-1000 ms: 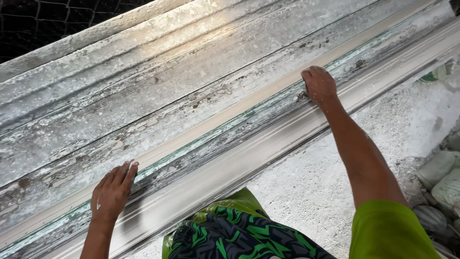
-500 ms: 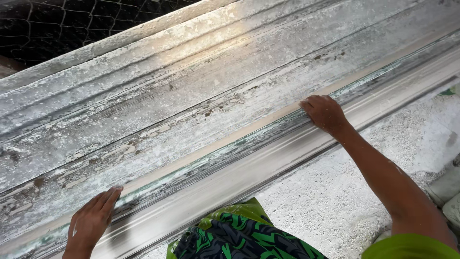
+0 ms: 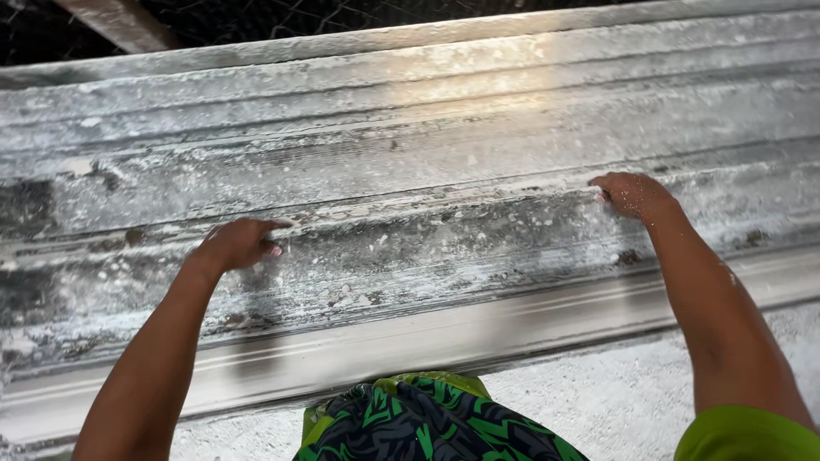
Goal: The person uses a green hand brush to sweep plaster dust and debris out of the grooves of long decorative cornice mouldings laid on a work table, working along each piece section by section. They then lift one cleaned moulding from the stack and carry it.
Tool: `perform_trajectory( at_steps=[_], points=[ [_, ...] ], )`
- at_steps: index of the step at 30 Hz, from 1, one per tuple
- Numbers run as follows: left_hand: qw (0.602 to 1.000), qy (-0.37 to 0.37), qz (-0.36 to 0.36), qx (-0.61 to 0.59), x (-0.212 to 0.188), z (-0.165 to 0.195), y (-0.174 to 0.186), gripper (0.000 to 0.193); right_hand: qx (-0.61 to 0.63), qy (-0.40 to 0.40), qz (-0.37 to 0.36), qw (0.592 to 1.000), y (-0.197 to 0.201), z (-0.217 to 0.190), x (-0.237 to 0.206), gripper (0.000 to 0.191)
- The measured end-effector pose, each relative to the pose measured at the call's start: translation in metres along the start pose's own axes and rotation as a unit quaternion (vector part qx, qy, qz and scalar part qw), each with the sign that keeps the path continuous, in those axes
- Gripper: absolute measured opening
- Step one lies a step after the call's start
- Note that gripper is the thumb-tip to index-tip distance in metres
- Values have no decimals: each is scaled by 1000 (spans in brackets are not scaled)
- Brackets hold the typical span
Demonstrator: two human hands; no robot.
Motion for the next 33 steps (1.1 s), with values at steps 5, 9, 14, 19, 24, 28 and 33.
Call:
perform_trajectory(
  at_steps=[5,9,14,19,24,28,33],
  points=[
    [1000,13,-17,-13,22,-10,-3,56,65,-39,-75,994,-4,-2,27,45],
    [1000,15,-12,-10,29,-5,-7,46,46,-96,-105,989,-3,3,31,47],
    [1000,-6,12,13,28,11,-4,37,-35,-74,-83,993,5,-11,26,43],
    [986,4,152,62,2,15,-10,42,3,-26,60,998,1,-73,2,47],
    [890,-48,451,37,-54,15,-43,56,134,117,255,950,-40,-165,-36,34],
    [857,-24,514,-32,-117,0,-89,44,182,46,325,927,-97,-232,-86,27],
    [824,73,555,-91,-196,-45,-122,33,202,-76,368,905,-142,-309,-170,43]
  ],
)
Point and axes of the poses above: each hand's wrist, its own x-axis towards the middle knuckle, its own y-axis out of the back of the hand, z = x × y, the point moved 3 cm from there along x, towards the middle knuckle, and after that the axes turned 8 degrees about z, right-handed, at the moved point
